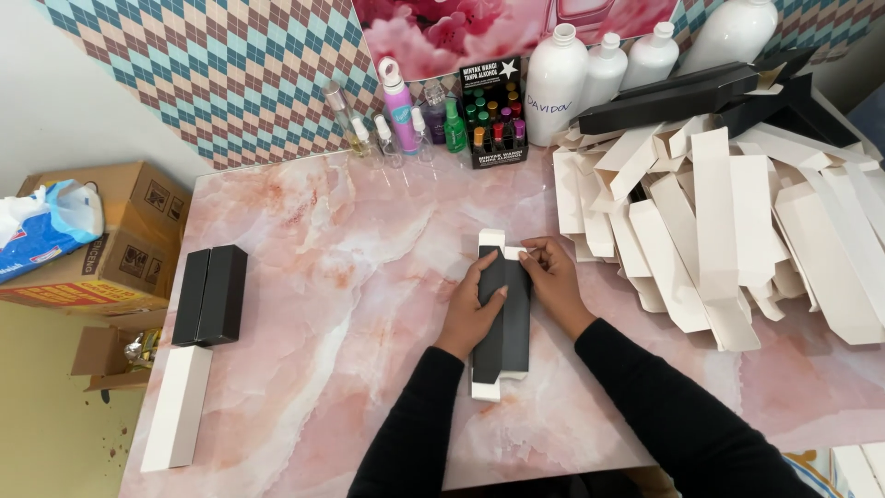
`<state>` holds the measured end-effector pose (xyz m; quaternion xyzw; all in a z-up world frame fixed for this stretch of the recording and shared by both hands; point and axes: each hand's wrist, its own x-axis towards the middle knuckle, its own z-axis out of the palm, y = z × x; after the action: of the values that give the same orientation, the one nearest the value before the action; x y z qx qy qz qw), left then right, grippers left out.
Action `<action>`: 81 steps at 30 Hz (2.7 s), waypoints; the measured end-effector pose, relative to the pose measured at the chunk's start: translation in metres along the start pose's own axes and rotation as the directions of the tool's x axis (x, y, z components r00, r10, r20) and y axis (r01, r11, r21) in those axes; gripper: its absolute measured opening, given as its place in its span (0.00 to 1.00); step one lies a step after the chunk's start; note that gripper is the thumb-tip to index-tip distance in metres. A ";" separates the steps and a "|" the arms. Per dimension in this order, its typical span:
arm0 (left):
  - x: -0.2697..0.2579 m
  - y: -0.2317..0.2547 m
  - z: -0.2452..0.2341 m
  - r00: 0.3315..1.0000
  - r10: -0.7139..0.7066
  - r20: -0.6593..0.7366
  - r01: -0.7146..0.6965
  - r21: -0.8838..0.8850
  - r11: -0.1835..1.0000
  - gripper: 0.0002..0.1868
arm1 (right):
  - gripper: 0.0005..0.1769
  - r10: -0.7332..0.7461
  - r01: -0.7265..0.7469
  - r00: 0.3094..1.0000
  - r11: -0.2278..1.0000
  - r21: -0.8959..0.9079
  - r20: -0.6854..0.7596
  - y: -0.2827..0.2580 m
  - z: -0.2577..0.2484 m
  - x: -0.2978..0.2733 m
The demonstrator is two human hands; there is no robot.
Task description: Folding black cardboard perfume boxes at a workspace.
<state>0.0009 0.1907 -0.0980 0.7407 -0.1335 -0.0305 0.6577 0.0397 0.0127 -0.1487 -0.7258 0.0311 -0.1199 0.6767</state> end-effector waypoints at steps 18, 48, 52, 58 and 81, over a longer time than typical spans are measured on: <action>0.016 -0.011 -0.011 0.990 0.083 0.111 -0.139 0.777 0.614 0.27 | 0.11 -0.322 0.376 0.926 0.729 -0.572 0.198 0.010 -0.007 0.015; 0.019 -0.004 -0.003 0.990 -0.035 0.134 -0.098 0.856 0.507 0.28 | 0.05 -0.139 0.395 0.912 0.559 -0.729 0.387 -0.010 -0.020 0.014; 0.018 -0.003 -0.002 0.989 -0.050 0.138 -0.095 0.863 0.496 0.28 | 0.05 -0.143 0.419 0.900 0.546 -0.726 0.412 -0.016 -0.024 0.001; 0.018 0.001 -0.003 0.985 -0.077 0.151 -0.095 0.870 0.484 0.29 | 0.04 -0.132 0.423 0.892 0.580 -0.696 0.432 -0.040 -0.029 -0.030; 0.018 -0.006 -0.002 0.989 -0.047 0.142 -0.100 0.864 0.493 0.29 | 0.03 -0.119 0.400 0.875 0.723 -0.563 0.469 -0.047 -0.056 -0.105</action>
<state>0.0198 0.1895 -0.1015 0.9644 -0.1899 -0.0031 0.1841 -0.0792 -0.0166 -0.1130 -0.9184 -0.1732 -0.0465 0.3528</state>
